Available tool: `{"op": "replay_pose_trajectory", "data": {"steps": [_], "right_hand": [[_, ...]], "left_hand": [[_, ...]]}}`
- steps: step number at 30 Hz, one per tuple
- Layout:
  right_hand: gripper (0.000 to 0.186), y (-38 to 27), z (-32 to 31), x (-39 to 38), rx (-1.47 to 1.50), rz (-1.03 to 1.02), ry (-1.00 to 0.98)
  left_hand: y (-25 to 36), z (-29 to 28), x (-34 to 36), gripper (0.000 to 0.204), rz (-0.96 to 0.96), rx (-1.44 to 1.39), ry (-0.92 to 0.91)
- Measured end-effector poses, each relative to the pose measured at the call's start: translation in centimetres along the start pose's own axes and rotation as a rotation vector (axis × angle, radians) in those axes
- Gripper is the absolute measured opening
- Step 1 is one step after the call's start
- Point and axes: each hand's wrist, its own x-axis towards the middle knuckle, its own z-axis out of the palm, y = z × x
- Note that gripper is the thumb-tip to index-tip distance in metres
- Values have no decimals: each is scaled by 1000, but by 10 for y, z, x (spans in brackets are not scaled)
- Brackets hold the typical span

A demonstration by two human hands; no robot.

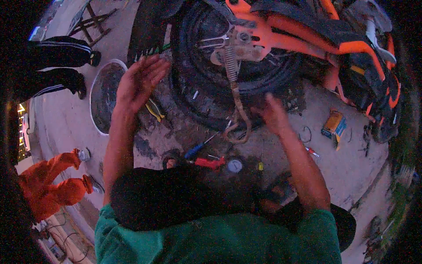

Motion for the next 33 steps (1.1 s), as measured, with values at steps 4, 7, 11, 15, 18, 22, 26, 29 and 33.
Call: {"op": "replay_pose_trajectory", "data": {"steps": [4, 7, 11, 15, 18, 22, 26, 29, 33], "right_hand": [[59, -45, -7, 15, -31, -98, 178], [59, -38, -8, 19, -206, -302, 169], [57, 1, -2, -4, -283, -161, 235], [55, 31, -25, -4, -505, 86, -206], [56, 24, -4, 8, -147, 94, -261], [67, -27, -3, 5, 6, -24, 52], [72, -23, 1, 14, 15, -161, 142], [65, 0, 4, 17, 68, -127, 82], [50, 29, 7, 3, -173, 93, 9]], "left_hand": [[-13, -32, -15, 41, -18, 90, 138], [-21, -70, -23, 39, -61, 126, 330], [-24, -182, -19, 37, 73, 229, 598], [-22, -299, -8, 35, 50, 642, 800], [13, -392, -19, 30, -218, 914, 863], [-27, -289, 11, 29, -158, 483, 682], [13, -207, 2, 30, -152, 137, 262], [-8, -69, -1, 33, -229, 169, 162], [-30, 37, 3, 41, -85, 197, -118]]}}
